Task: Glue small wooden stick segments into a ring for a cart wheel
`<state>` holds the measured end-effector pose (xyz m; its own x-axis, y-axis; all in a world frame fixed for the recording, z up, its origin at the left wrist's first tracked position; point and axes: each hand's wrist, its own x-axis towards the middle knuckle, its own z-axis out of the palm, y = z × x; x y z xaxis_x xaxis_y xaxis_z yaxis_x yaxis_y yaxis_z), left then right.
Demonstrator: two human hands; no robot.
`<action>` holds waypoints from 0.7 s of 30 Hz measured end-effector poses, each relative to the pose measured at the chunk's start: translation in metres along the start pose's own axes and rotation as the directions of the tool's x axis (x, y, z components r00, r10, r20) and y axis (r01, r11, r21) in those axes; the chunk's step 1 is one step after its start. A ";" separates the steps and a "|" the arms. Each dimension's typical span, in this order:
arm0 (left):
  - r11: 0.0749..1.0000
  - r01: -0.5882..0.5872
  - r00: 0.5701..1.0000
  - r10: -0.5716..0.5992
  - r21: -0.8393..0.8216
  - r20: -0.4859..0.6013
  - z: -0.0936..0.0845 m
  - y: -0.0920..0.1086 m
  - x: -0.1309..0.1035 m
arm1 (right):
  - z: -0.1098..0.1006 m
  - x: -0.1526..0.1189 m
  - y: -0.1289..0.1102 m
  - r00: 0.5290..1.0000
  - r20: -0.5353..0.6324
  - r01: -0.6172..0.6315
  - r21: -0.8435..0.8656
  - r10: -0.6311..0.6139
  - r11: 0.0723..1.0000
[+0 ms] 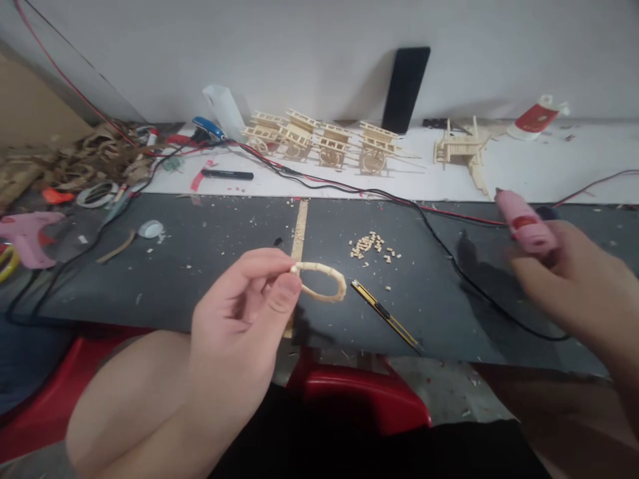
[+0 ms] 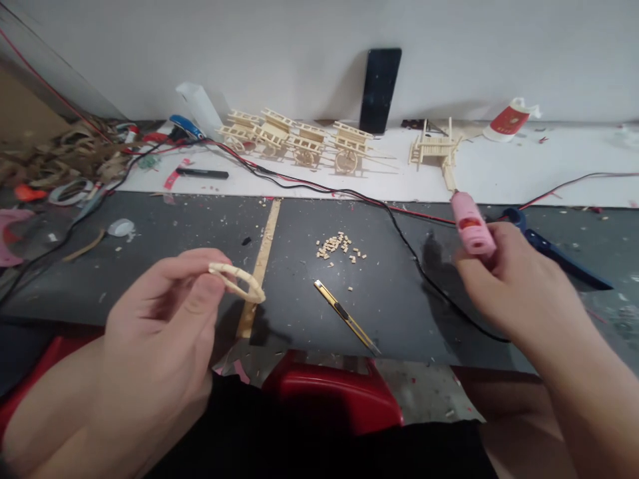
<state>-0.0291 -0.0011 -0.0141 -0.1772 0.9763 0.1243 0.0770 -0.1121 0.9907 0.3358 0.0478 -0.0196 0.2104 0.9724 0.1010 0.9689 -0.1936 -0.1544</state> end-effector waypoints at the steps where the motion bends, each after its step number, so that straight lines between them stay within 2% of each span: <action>1: 1.000 0.001 1.000 -0.001 -0.009 0.011 0.000 0.000 -0.001 | 0.007 0.000 0.000 1.000 0.010 0.006 -0.037 -0.006 0.999; 4: 1.000 -0.008 0.997 0.008 -0.001 0.074 0.000 0.003 -0.005 | 0.031 -0.006 -0.002 0.995 0.067 0.080 -0.098 -0.074 0.992; 7: 0.996 0.021 0.984 -0.037 0.091 0.172 0.002 0.009 -0.008 | 0.044 -0.016 -0.006 0.991 0.064 0.122 -0.159 -0.114 0.980; 10: 0.982 0.017 0.977 -0.056 0.190 0.206 0.003 0.011 -0.009 | 0.039 -0.024 -0.014 0.991 -0.020 0.126 -0.209 -0.132 0.970; 12: 0.971 0.016 0.979 -0.063 0.240 0.192 0.003 0.011 -0.010 | 0.031 -0.028 -0.025 0.974 -0.113 0.170 -0.203 -0.195 0.964; 14: 0.957 0.043 0.978 -0.098 0.288 0.182 0.004 0.009 -0.009 | 0.026 -0.031 -0.041 0.929 -0.148 0.320 -0.146 -0.340 0.936; 17: 0.938 0.093 0.970 -0.161 0.334 0.180 0.005 0.009 -0.008 | 0.034 -0.036 -0.066 0.829 -0.017 0.560 -0.009 -0.560 0.829; 19: 0.934 0.100 0.970 -0.168 0.343 0.177 0.007 0.009 -0.008 | 0.044 -0.040 -0.078 0.784 0.072 0.614 0.052 -0.616 0.788; 21: 0.933 0.094 0.972 -0.161 0.348 0.169 0.008 0.010 -0.007 | 0.052 -0.041 -0.084 0.774 0.121 0.618 0.072 -0.622 0.783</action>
<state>-0.0195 -0.0075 -0.0051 -0.0189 0.9987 -0.0476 0.3970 0.0512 0.9164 0.2387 0.0306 -0.0620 -0.4554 0.8886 0.0554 0.8792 0.4587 -0.1293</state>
